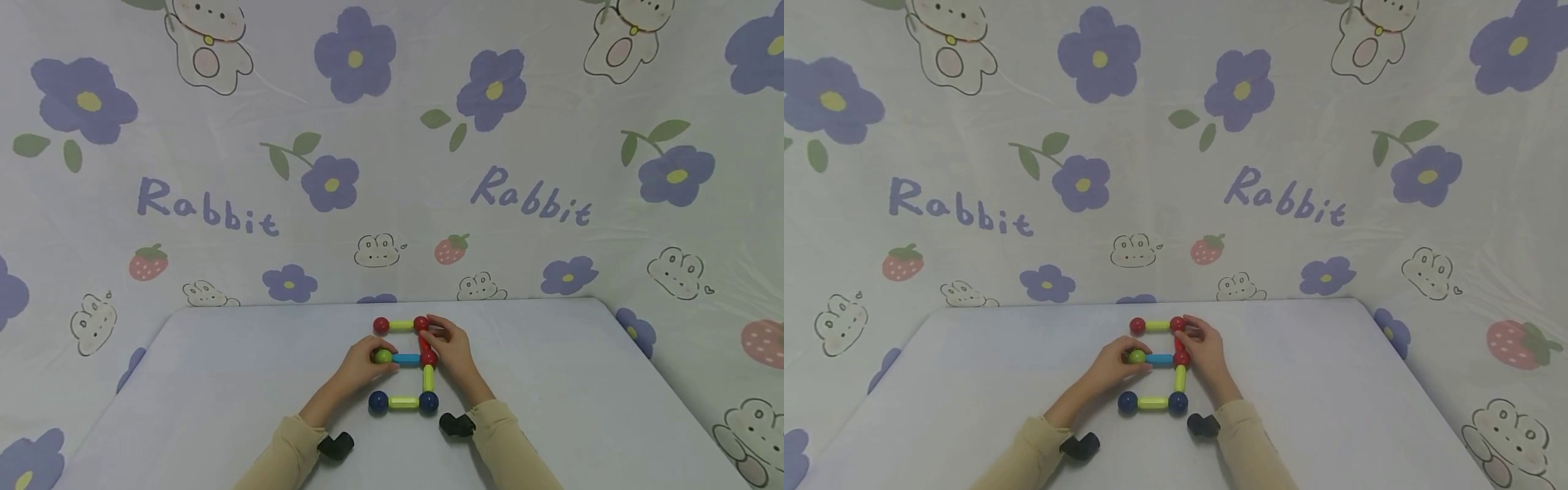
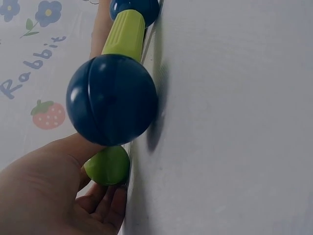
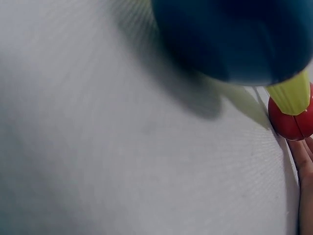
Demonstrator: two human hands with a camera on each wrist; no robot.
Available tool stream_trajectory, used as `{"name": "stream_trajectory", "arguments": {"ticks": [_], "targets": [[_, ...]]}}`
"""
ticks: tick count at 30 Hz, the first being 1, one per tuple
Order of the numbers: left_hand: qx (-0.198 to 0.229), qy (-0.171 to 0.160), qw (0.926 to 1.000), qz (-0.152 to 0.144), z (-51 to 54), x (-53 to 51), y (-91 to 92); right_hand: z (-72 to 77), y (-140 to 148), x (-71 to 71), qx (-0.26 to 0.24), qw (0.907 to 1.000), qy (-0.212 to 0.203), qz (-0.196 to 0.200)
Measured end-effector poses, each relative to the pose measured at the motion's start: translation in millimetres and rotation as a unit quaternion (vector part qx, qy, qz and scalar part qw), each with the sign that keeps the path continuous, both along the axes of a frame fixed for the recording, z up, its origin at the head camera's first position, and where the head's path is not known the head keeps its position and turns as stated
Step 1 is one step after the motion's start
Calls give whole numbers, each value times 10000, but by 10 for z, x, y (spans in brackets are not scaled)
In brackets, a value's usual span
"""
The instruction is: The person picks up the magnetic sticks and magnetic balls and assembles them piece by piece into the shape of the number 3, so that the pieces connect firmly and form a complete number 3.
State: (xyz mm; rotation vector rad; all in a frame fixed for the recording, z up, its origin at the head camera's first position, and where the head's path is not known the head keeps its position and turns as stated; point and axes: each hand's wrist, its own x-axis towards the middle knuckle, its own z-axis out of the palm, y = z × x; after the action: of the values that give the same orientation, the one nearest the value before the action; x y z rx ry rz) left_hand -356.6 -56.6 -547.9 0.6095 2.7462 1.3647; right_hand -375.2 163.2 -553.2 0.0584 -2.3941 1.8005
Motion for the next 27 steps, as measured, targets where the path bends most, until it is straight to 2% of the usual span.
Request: {"name": "stream_trajectory", "arguments": {"ticks": [7,13,27], "targets": [[13,-48,10000,66,1,10,-5,-2,4,7,63,10000,70,10],[15,-10,10000,59,-5,8,1,0,-3,13,231,9997,-37,-20],[37,74,10000,54,-23,23,7,-3,-13,30,335,9994,29,-123]]}}
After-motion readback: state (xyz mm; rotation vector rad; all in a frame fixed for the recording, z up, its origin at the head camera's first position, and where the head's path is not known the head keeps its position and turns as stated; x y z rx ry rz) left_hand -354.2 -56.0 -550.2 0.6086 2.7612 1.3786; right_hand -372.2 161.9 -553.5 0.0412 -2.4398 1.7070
